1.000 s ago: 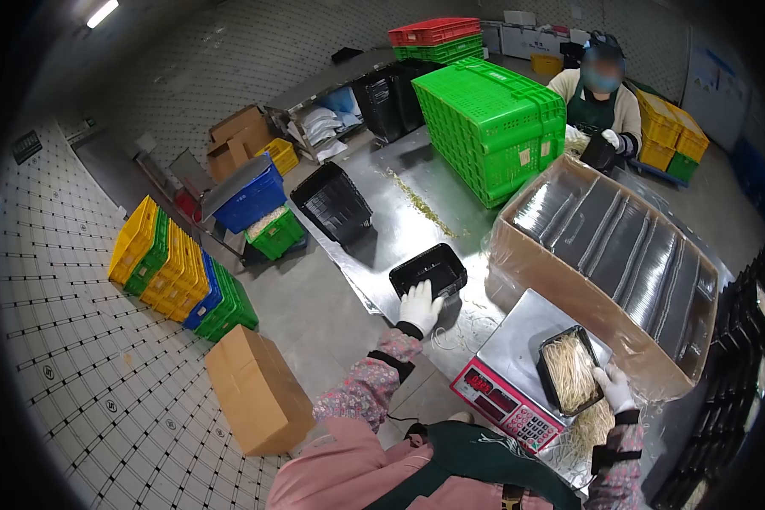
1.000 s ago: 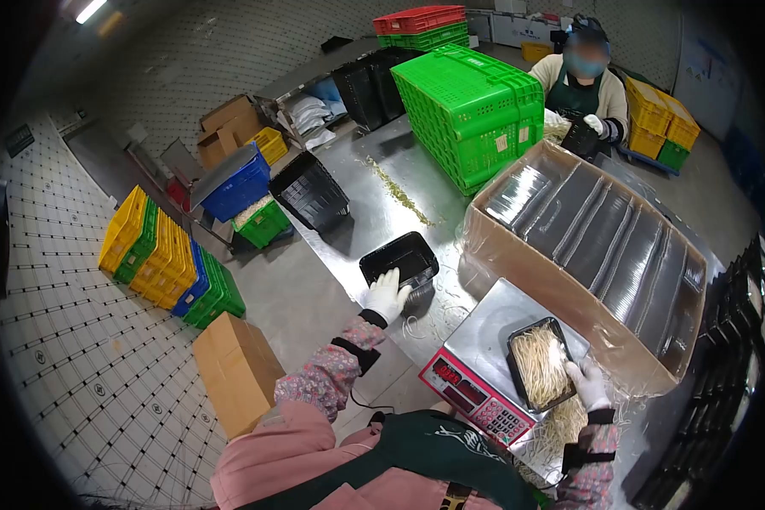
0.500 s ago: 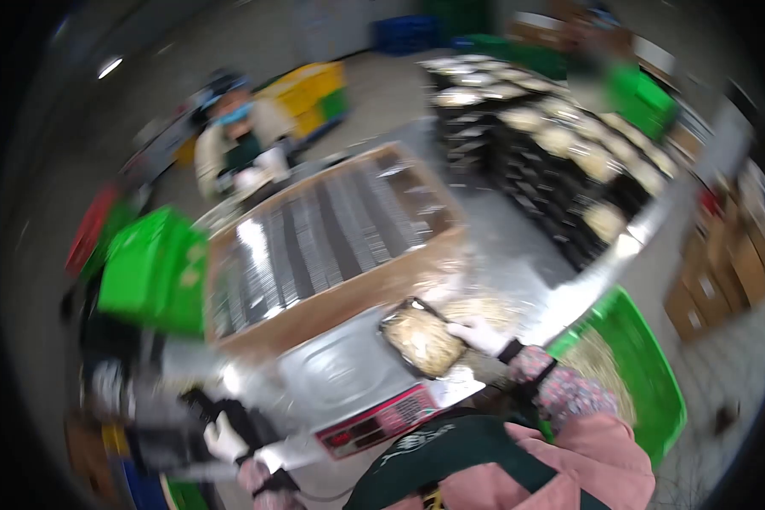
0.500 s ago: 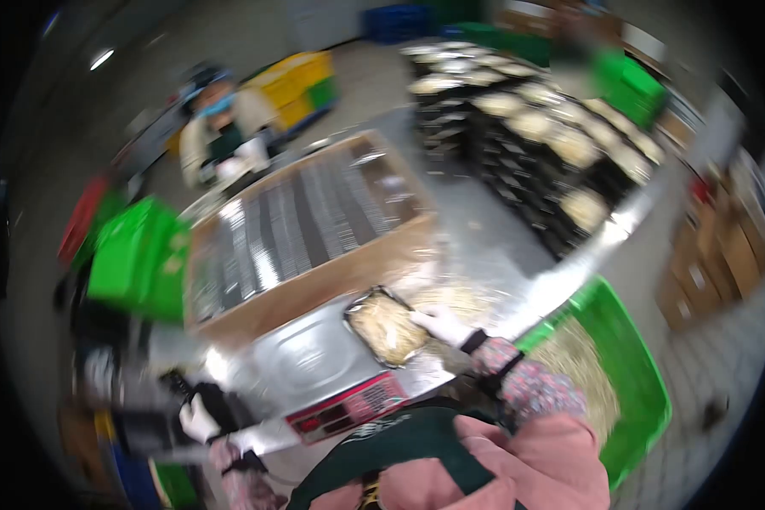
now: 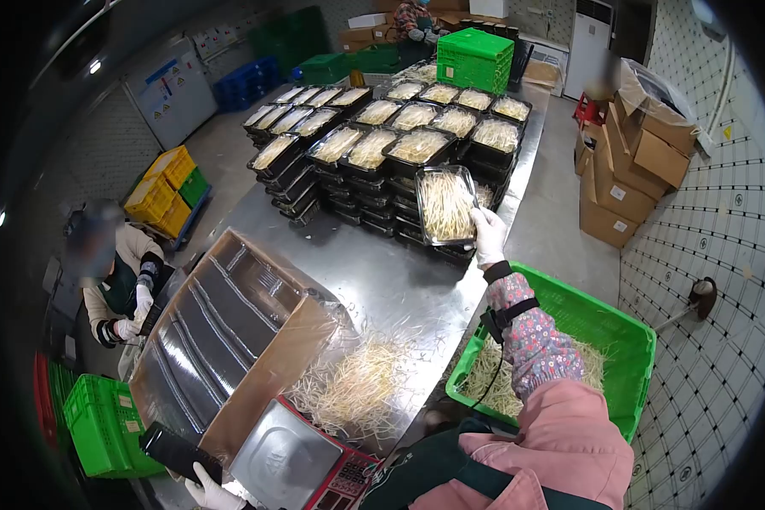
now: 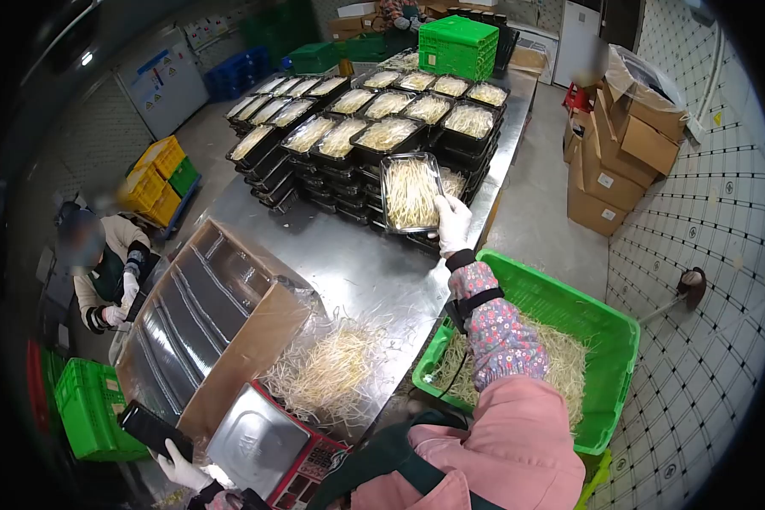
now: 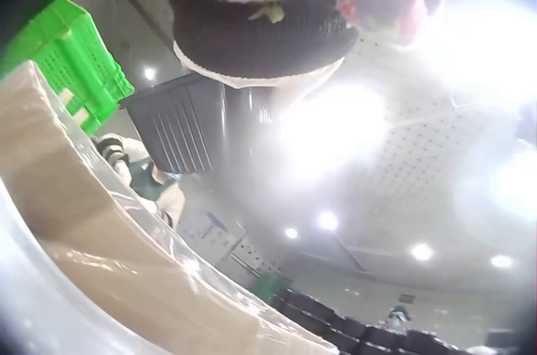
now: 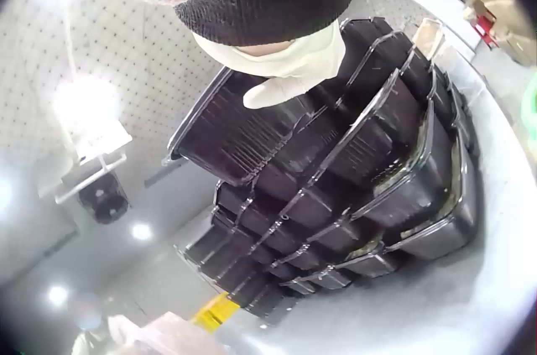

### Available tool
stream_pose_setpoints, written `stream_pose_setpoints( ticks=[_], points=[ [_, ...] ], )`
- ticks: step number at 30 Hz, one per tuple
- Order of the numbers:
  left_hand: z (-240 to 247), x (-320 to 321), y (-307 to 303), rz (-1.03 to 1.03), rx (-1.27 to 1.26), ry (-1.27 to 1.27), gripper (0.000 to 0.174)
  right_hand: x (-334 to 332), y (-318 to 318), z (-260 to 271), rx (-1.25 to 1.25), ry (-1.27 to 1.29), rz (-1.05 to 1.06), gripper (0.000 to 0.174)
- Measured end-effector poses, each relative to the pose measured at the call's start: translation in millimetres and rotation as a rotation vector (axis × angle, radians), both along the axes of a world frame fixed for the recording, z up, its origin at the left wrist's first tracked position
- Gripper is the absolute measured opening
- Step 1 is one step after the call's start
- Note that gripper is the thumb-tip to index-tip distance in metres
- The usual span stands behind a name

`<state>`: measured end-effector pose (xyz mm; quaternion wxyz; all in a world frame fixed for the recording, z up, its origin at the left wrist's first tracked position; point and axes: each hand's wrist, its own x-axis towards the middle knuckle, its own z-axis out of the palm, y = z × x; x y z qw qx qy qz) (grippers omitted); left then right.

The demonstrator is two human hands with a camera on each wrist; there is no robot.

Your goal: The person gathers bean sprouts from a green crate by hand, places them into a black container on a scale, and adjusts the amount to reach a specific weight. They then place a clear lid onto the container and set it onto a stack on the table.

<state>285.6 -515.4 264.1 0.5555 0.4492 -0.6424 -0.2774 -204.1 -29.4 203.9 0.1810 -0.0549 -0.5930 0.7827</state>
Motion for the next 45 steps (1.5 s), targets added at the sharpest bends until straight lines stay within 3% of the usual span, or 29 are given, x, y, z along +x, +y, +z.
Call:
stream_pose_setpoints(
  ticks=[1, 2, 4, 7, 9, 10, 15, 16, 17, 19, 20, 21, 23, 25, 27, 29, 31, 33, 36, 39, 41, 45],
  points=[
    [0, -19, 10, 0.069, -0.087, -0.037, 0.033, -4, -1, 6, -0.033, -0.009, -0.015, 0.029],
    [7, -24, 23, -0.135, -0.01, -0.058, 0.031, -8, 0, 3, -0.062, -0.024, 0.0, 0.03],
    [7, -37, 31, -0.182, -0.048, -0.166, 0.026, -3, 9, -1, -0.074, -0.007, -0.046, 0.03],
    [18, -53, 63, -0.329, 0.12, -0.049, 0.021, -3, 19, -3, -0.177, -0.037, -0.161, 0.033],
    [1, -65, 59, -0.344, 0.054, 0.003, 0.015, -32, 37, -18, -0.148, -0.068, -0.096, 0.036],
    [-2, -73, 63, -0.389, 0.076, 0.02, 0.015, -41, 32, -18, -0.113, -0.089, -0.163, 0.04],
    [-2, -107, 92, -0.554, 0.159, 0.05, 0.011, -57, 32, -23, -0.071, -0.236, -0.044, 0.065],
    [-19, -103, 88, -0.552, 0.083, -0.013, 0.012, -48, 36, -11, -0.04, -0.385, 0.018, 0.065],
    [-34, -106, 82, -0.552, 0.003, -0.065, 0.013, -43, 38, 2, 0.005, -0.353, -0.068, 0.069],
    [-35, -101, 84, -0.565, 0.054, 0.004, 0.014, -46, 60, 4, 0.192, -0.22, -0.115, 0.063],
    [-37, -96, 82, -0.545, 0.118, 0.006, 0.014, -63, 64, -5, 0.462, 0.035, -0.355, 0.055],
    [-38, -93, 81, -0.525, 0.179, 0.006, 0.015, -76, 60, 3, 0.432, 0.249, -0.411, 0.045],
    [-30, -98, 87, -0.505, 0.198, 0.025, 0.015, -61, 28, 75, 0.687, 0.344, -0.358, 0.044],
    [-29, -106, 92, -0.535, 0.101, -0.024, 0.014, -94, 2, 100, 1.0, 0.302, -0.241, 0.05],
    [-32, -116, 95, -0.58, 0.145, -0.015, 0.012, -138, -30, 101, 1.291, 0.39, -0.27, 0.06],
    [-27, -122, 104, -0.576, 0.174, -0.046, 0.012, -149, -45, 94, 1.607, 0.184, 0.149, 0.065],
    [-33, -117, 101, -0.558, 0.114, -0.055, 0.011, -136, -51, 78, 1.674, 0.159, 0.183, 0.061],
    [-39, -114, 100, -0.51, 0.112, -0.013, 0.011, -126, -39, 69, 1.583, 0.265, 0.217, 0.058],
    [-39, -122, 108, -0.54, 0.229, -0.034, 0.012, -126, -33, 73, 1.579, 0.22, 0.226, 0.056],
    [-31, -138, 123, -0.629, 0.099, -0.147, 0.011, -131, -48, 87, 1.696, 0.134, 0.267, 0.06],
    [-24, -148, 131, -0.681, 0.081, -0.144, 0.013, -141, -47, 98, 1.651, 0.02, 0.403, 0.064],
    [-25, -153, 132, -0.834, 0.016, -0.243, 0.018, -98, -33, 118, 1.407, 0.325, 0.249, 0.064]
  ],
)
